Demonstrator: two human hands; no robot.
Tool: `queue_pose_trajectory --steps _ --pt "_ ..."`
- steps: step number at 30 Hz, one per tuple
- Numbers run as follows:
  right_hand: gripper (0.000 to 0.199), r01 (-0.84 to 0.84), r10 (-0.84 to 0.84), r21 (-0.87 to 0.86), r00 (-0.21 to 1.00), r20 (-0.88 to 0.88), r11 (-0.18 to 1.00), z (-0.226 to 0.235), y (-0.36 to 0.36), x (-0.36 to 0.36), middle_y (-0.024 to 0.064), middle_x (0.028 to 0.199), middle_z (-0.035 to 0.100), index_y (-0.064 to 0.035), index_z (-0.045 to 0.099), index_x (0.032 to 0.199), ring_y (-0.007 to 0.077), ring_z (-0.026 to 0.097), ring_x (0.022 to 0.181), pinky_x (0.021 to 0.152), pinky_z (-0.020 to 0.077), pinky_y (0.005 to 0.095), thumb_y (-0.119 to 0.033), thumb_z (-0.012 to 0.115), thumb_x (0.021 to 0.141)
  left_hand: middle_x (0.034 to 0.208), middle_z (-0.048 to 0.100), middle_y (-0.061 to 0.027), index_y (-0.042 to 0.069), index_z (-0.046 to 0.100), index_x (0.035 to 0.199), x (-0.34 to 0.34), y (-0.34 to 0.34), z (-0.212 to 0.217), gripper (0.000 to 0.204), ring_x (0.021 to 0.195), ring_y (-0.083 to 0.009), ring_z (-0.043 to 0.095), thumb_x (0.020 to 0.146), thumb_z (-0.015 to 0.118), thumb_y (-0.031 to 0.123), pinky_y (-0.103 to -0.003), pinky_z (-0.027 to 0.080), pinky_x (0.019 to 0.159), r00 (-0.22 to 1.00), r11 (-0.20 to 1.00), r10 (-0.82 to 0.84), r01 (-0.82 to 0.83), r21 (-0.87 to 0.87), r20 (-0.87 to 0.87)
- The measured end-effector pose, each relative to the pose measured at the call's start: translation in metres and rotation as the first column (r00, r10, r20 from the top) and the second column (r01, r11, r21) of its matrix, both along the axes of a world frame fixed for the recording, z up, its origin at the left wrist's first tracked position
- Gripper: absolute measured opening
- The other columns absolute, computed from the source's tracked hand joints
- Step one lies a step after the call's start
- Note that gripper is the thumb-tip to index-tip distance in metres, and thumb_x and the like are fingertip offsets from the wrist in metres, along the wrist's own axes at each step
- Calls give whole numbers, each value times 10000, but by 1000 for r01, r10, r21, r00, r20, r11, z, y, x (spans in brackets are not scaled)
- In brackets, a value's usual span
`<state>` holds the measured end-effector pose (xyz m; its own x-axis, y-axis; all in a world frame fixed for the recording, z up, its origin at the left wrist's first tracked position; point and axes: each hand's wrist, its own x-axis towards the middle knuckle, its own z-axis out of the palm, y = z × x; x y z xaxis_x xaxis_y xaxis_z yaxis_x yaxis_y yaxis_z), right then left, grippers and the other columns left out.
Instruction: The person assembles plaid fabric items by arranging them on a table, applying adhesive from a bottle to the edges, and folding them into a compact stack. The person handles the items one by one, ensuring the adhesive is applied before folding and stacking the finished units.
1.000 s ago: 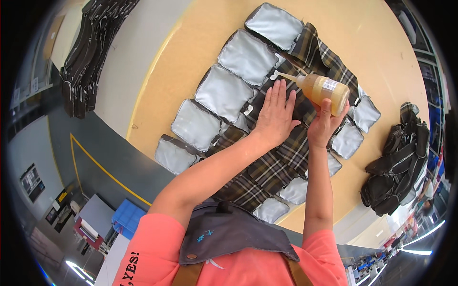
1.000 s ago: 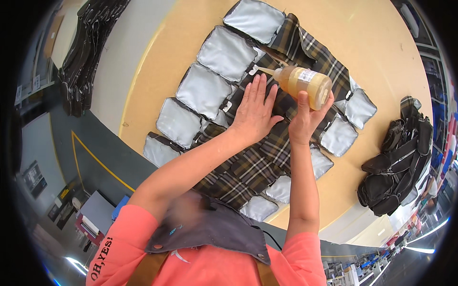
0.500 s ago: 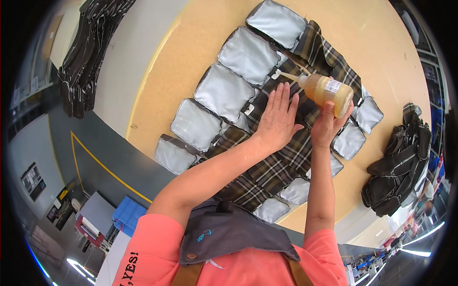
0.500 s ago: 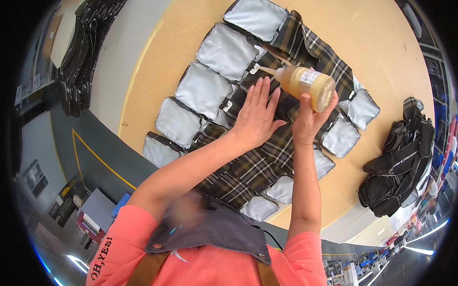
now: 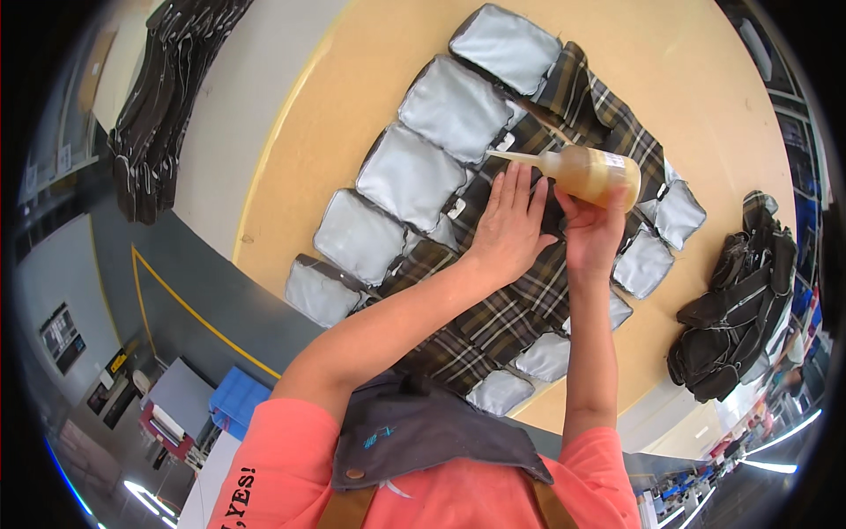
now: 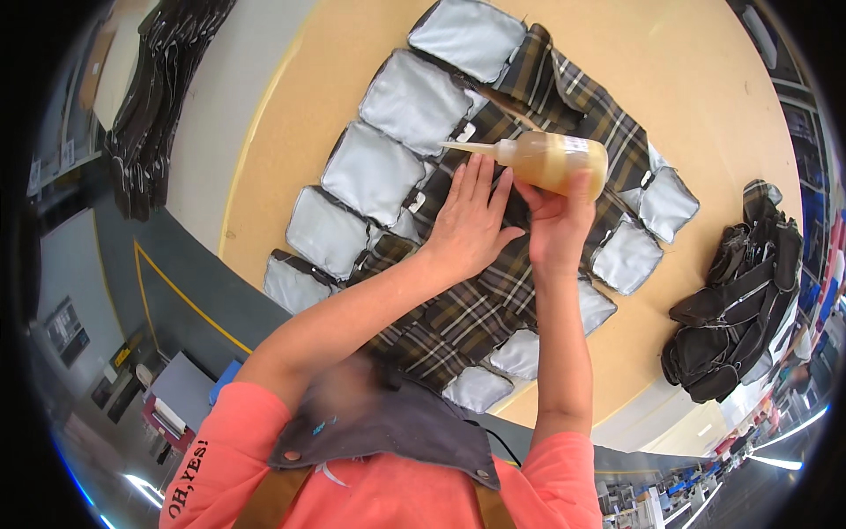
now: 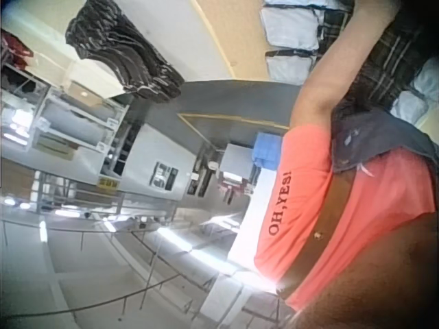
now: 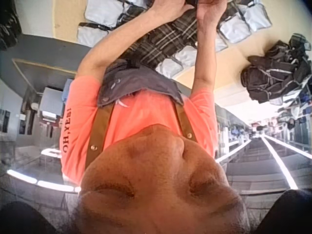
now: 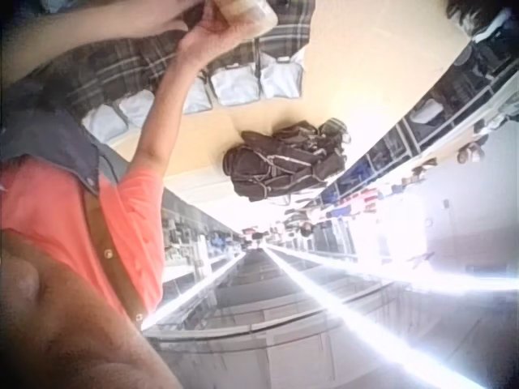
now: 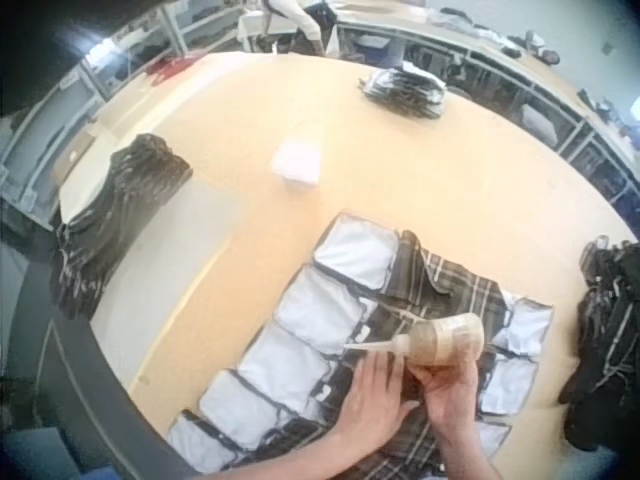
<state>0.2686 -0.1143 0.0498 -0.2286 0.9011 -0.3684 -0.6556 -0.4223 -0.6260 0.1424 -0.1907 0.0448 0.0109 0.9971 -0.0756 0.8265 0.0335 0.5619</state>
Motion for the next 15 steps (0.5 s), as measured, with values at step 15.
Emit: queue_pose_trajectory --steps 15 --pt "606 269 -245 11 893 -379 963 52 77 49 159 1311 516 -28 460 1315 358 500 1222 944 548 425 -314 713 844 1412 293 -380 -94 302 1399 -1 139 -5 801 1352 -482 272 875 599 434 -523 213 1125 991 974 132 -127 189 -13"
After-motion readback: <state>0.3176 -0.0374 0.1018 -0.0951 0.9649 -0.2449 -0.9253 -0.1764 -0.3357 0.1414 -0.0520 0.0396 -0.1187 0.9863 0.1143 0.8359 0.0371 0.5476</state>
